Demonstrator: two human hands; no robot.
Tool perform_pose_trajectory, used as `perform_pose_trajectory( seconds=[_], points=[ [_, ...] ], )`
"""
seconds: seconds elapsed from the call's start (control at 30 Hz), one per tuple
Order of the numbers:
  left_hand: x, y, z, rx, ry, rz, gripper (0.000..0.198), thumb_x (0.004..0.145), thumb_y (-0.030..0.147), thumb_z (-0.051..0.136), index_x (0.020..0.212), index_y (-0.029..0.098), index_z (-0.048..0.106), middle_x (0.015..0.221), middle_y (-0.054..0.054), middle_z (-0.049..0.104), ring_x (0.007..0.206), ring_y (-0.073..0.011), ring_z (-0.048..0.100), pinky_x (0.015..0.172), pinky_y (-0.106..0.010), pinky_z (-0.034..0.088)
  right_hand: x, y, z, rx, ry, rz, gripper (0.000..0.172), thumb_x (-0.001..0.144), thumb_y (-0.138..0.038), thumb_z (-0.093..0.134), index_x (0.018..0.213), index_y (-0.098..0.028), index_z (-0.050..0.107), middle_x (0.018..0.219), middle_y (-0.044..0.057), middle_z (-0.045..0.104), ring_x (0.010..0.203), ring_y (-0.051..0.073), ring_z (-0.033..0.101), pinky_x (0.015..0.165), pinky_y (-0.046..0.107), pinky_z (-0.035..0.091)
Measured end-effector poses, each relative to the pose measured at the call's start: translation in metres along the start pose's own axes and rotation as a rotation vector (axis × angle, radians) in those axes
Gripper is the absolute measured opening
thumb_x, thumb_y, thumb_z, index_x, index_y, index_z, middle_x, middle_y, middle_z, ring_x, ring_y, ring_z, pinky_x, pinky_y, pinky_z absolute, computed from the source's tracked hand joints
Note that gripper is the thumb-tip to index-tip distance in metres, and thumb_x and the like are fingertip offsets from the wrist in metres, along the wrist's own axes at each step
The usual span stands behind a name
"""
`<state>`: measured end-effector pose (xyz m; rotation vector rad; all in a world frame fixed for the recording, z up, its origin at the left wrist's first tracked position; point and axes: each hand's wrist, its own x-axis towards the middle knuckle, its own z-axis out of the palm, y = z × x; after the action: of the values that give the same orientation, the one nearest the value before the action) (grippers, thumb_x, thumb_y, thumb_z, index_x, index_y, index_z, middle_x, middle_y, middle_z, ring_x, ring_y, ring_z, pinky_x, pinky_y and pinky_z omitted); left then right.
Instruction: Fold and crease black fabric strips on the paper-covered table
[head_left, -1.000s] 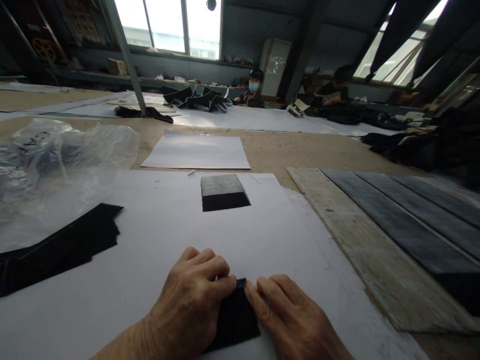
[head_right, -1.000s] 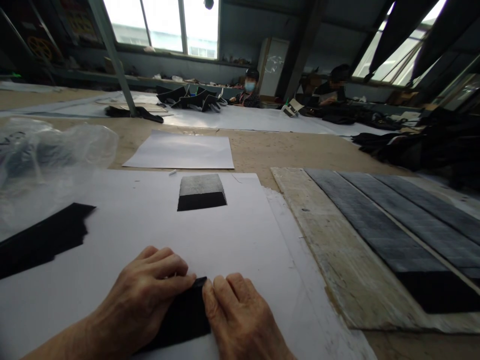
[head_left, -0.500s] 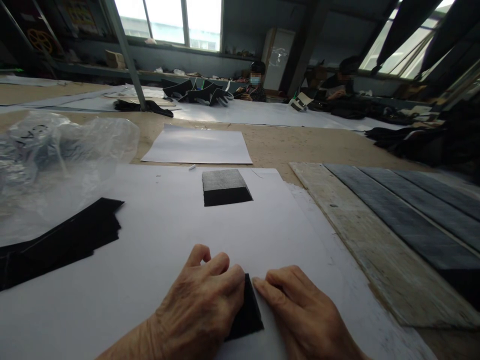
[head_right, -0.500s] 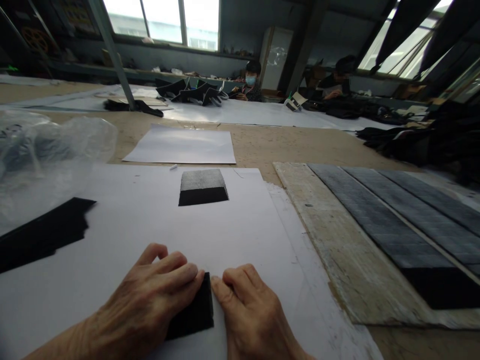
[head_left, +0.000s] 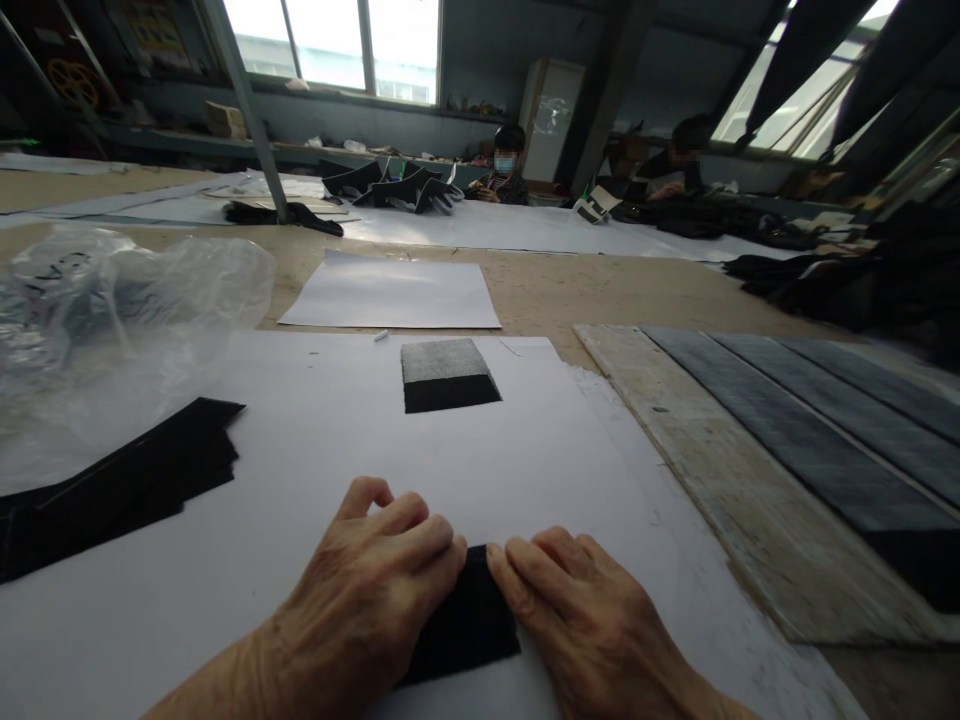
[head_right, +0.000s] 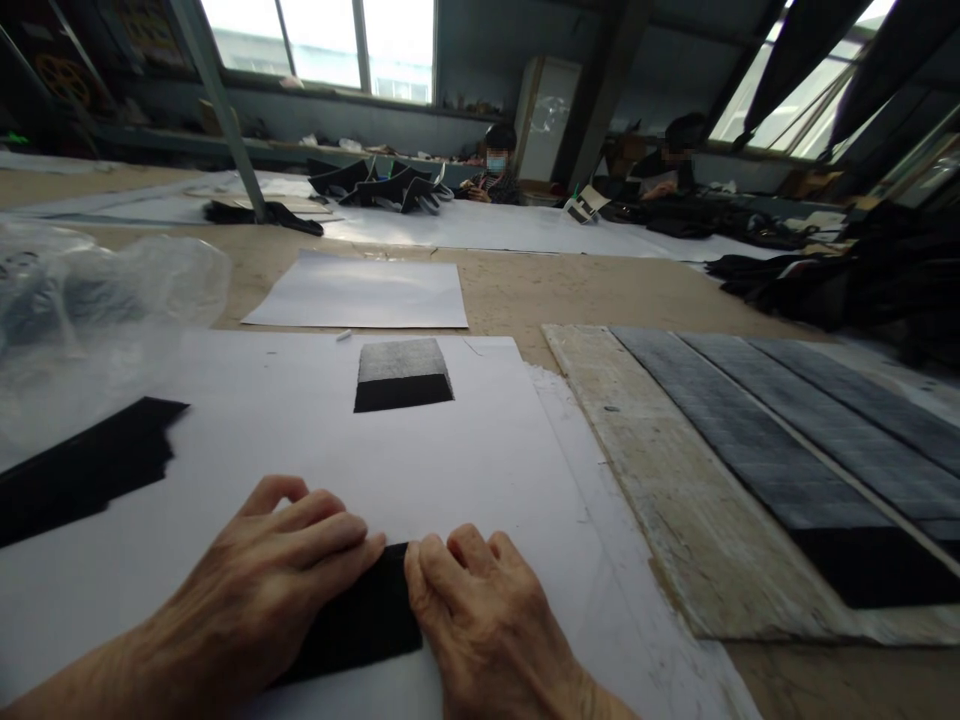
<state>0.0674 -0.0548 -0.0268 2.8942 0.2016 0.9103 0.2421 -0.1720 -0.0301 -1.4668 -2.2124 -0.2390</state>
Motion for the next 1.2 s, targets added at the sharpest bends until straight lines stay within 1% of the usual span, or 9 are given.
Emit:
perform_pose_trajectory(
  seconds=[0.23,0.33,0.47,0.57,0.7,0.87,1.0,1.13,1.2],
  points=[
    [-0.013,-0.006,-0.006,-0.071,-0.042,0.071,0.026,0.093,0.008,0.033,0.100,0.005,0.057,0.073,-0.004,0.053,0.066,-0.0155,0.041,0.060,-0.032,0.026,0.004,0.000,-0.001,0.003,0.003,-0.089,0.035,0.087,-0.002,0.028,0.107,-0.003,0.057,0.111,0.016,0.058,0.103,0.026,0.048,0.084,0.040,0.040],
    [-0.011,-0.005,-0.004,-0.072,-0.034,0.084,0.028,0.094,0.010,0.030,0.086,0.008,0.057,0.073,-0.004,0.052,0.066,-0.0157,0.040,0.060,-0.033,0.026,0.006,0.001,0.002,0.020,0.016,-0.132,0.035,0.084,0.000,0.028,0.096,-0.005,0.060,0.105,0.015,0.060,0.096,0.024,0.051,0.084,0.040,0.040],
    [-0.010,-0.003,-0.001,-0.058,-0.025,0.076,0.034,0.094,0.009,0.030,0.065,0.012,0.049,0.072,-0.003,0.052,0.065,-0.0156,0.038,0.059,-0.034,0.025,0.010,-0.002,0.001,0.042,0.052,-0.149,0.033,0.081,-0.001,0.029,0.085,-0.005,0.061,0.096,0.016,0.062,0.088,0.023,0.053,0.082,0.041,0.041],
    [-0.010,-0.002,-0.001,-0.044,-0.034,0.082,0.036,0.093,0.008,0.029,0.063,0.013,0.048,0.072,-0.002,0.052,0.064,-0.0157,0.037,0.060,-0.034,0.025,0.017,-0.007,0.001,0.022,0.035,-0.121,0.033,0.081,-0.005,0.030,0.090,-0.004,0.062,0.085,0.015,0.061,0.080,0.024,0.053,0.074,0.042,0.043],
    [-0.011,-0.001,-0.001,-0.040,-0.048,0.085,0.034,0.092,0.007,0.028,0.068,0.013,0.052,0.075,-0.003,0.053,0.065,-0.0163,0.038,0.062,-0.035,0.026,0.025,-0.014,0.009,-0.029,0.037,-0.074,0.036,0.079,-0.006,0.033,0.103,0.001,0.059,0.077,0.013,0.059,0.073,0.024,0.050,0.066,0.040,0.043],
    [-0.015,-0.009,-0.004,-0.097,-0.022,0.111,0.030,0.095,0.010,0.028,0.079,0.010,0.054,0.074,-0.004,0.053,0.067,-0.0163,0.042,0.063,-0.034,0.031,0.026,-0.019,0.016,-0.129,0.005,-0.134,0.035,0.080,-0.001,0.033,0.095,-0.001,0.064,0.089,0.013,0.061,0.077,0.024,0.050,0.074,0.040,0.044],
    [-0.022,-0.019,-0.014,-0.203,-0.087,0.093,0.028,0.096,0.012,0.026,0.090,0.010,0.053,0.075,-0.005,0.052,0.068,-0.0152,0.043,0.062,-0.031,0.035,0.024,-0.019,0.015,-0.169,0.020,-0.148,0.035,0.082,-0.003,0.032,0.095,-0.002,0.065,0.090,0.013,0.062,0.083,0.026,0.052,0.080,0.040,0.043],
    [-0.028,-0.022,-0.021,-0.232,-0.079,0.036,0.023,0.092,0.007,0.030,0.093,0.011,0.053,0.072,-0.004,0.049,0.065,-0.0147,0.040,0.058,-0.028,0.036,0.023,-0.017,0.014,-0.199,-0.005,-0.164,0.039,0.084,-0.003,0.028,0.100,0.000,0.064,0.091,0.014,0.063,0.084,0.026,0.053,0.080,0.040,0.045],
    [-0.029,-0.022,-0.020,-0.223,-0.076,0.058,0.023,0.091,0.006,0.031,0.095,0.009,0.053,0.072,-0.004,0.049,0.065,-0.0150,0.040,0.057,-0.029,0.036,0.024,-0.017,0.014,-0.207,-0.016,-0.180,0.038,0.085,-0.003,0.029,0.104,0.001,0.062,0.089,0.014,0.063,0.081,0.025,0.054,0.076,0.040,0.047]
  ],
)
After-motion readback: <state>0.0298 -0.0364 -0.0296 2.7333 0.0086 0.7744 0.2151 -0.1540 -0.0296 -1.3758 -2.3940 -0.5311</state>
